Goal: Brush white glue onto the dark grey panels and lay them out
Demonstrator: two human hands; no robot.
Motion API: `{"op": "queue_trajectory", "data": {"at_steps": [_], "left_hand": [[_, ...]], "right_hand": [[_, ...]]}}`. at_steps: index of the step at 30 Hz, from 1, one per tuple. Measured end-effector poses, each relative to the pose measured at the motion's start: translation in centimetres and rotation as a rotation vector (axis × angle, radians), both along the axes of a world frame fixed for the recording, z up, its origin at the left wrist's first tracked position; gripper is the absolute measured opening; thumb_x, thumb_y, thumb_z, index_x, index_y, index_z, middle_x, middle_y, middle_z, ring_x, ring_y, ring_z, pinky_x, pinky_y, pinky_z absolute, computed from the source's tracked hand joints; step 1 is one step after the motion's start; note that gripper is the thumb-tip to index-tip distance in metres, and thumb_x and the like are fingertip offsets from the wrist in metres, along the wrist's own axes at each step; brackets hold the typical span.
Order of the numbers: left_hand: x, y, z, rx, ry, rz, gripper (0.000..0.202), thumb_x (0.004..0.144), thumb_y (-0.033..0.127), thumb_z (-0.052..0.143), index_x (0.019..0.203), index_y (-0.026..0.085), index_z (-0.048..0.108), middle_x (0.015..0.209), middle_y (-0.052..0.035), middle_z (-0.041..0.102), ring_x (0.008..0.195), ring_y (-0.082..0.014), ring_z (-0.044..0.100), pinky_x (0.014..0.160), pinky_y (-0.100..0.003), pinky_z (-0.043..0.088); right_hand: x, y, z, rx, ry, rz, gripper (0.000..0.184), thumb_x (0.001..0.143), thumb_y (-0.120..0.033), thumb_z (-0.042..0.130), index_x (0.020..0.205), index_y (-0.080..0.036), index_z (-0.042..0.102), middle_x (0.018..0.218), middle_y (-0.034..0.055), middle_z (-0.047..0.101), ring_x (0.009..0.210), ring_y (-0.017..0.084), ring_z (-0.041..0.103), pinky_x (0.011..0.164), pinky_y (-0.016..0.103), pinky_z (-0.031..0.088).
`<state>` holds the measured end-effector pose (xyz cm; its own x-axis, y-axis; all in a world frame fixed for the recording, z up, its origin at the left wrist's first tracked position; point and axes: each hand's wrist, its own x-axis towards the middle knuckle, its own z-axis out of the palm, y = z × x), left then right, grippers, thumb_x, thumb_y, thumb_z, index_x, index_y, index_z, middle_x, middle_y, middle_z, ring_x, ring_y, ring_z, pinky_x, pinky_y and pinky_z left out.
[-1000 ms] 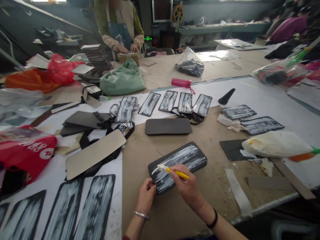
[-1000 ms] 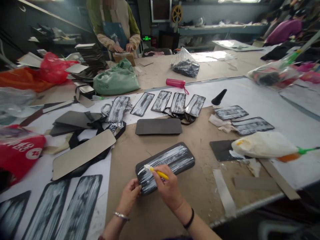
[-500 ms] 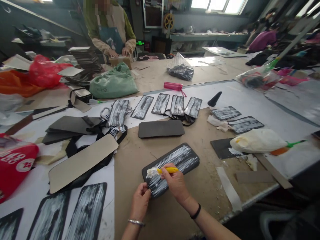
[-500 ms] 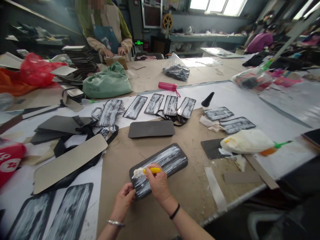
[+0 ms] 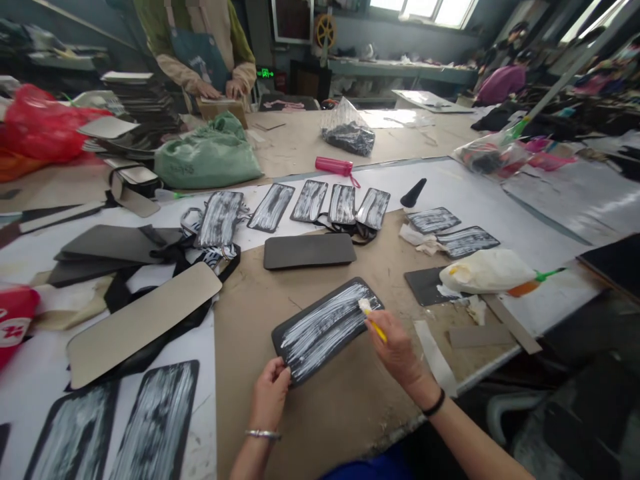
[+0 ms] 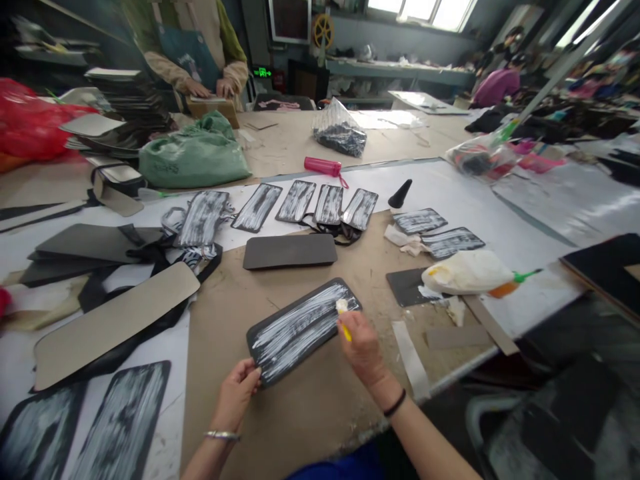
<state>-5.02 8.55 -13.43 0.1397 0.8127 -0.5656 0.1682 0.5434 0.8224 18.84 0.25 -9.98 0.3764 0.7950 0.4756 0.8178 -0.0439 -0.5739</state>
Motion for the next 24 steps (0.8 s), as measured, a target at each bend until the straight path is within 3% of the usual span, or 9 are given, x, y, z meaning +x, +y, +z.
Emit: {"op": "queue_trajectory", "data": {"at_steps": [4, 7, 11, 15, 20, 24], "left_hand": [[-0.1, 0.0, 0.6, -0.039, -0.006, -0.012, 0.038, 0.046, 0.043, 0.064, 0.072, 0.014, 0.062, 0.053, 0.0028, 0.053, 0.052, -0.0109, 0.044, 0.051, -0.025, 0.034], [-0.3, -0.1, 0.6, -0.07, -0.041, -0.004, 0.038, 0.046, 0.04, 0.064, 0.072, 0.013, 0.062, 0.055, 0.0017, 0.056, 0.05, -0.01, 0.045, 0.051, -0.024, 0.034], [-0.5, -0.2, 0.0, -0.087, -0.08, 0.029, 0.032, 0.046, 0.035, 0.063, 0.069, 0.013, 0.063, 0.054, 0.0012, 0.057, 0.048, -0.0088, 0.046, 0.048, -0.023, 0.033], [-0.7, -0.3, -0.4, -0.088, -0.11, 0.052, 0.024, 0.048, 0.03, 0.064, 0.065, 0.014, 0.062, 0.05, 0.0021, 0.056, 0.046, -0.0083, 0.046, 0.046, -0.021, 0.032], [-0.7, -0.3, -0.7, -0.082, -0.123, 0.058, 0.02, 0.048, 0.026, 0.063, 0.065, 0.015, 0.06, 0.048, 0.004, 0.053, 0.044, -0.0085, 0.047, 0.043, -0.021, 0.032], [-0.6, -0.3, -0.9, -0.07, -0.12, 0.053, 0.019, 0.049, 0.025, 0.061, 0.065, 0.015, 0.061, 0.045, 0.0048, 0.051, 0.043, -0.0083, 0.046, 0.043, -0.02, 0.032]], "right_hand": [[-7.4, 0.1, 1.0, -0.032, 0.147, 0.247, 0.018, 0.09, -0.016, 0.045, 0.095, -0.021, 0.061, 0.086, 0.0078, 0.061, 0.083, 0.02, 0.06, 0.074, 0.032, 0.052], [-10.4, -0.2, 1.6, -0.015, 0.417, 0.253, 0.014, 0.091, -0.02, 0.047, 0.093, -0.021, 0.061, 0.084, 0.0063, 0.061, 0.079, 0.018, 0.06, 0.072, 0.031, 0.053], [-10.5, -0.4, 1.0, -0.095, 0.665, 0.119, 0.014, 0.089, -0.03, 0.052, 0.085, -0.019, 0.061, 0.078, 0.0046, 0.061, 0.066, 0.017, 0.06, 0.062, 0.029, 0.054], [-9.9, 0.5, 0.5, -0.092, 0.677, 0.091, 0.017, 0.086, -0.035, 0.056, 0.086, -0.019, 0.062, 0.082, 0.0061, 0.061, 0.068, 0.018, 0.061, 0.063, 0.03, 0.055], [-11.2, 3.7, 0.0, -0.083, 0.793, 0.111, 0.023, 0.086, -0.04, 0.055, 0.084, -0.018, 0.06, 0.08, 0.0048, 0.06, 0.062, 0.016, 0.062, 0.062, 0.029, 0.055], [-10.6, 4.8, -0.4, -0.054, 0.731, 0.042, 0.026, 0.084, -0.043, 0.057, 0.081, -0.018, 0.06, 0.079, 0.0045, 0.06, 0.063, 0.017, 0.061, 0.062, 0.03, 0.055]]}}
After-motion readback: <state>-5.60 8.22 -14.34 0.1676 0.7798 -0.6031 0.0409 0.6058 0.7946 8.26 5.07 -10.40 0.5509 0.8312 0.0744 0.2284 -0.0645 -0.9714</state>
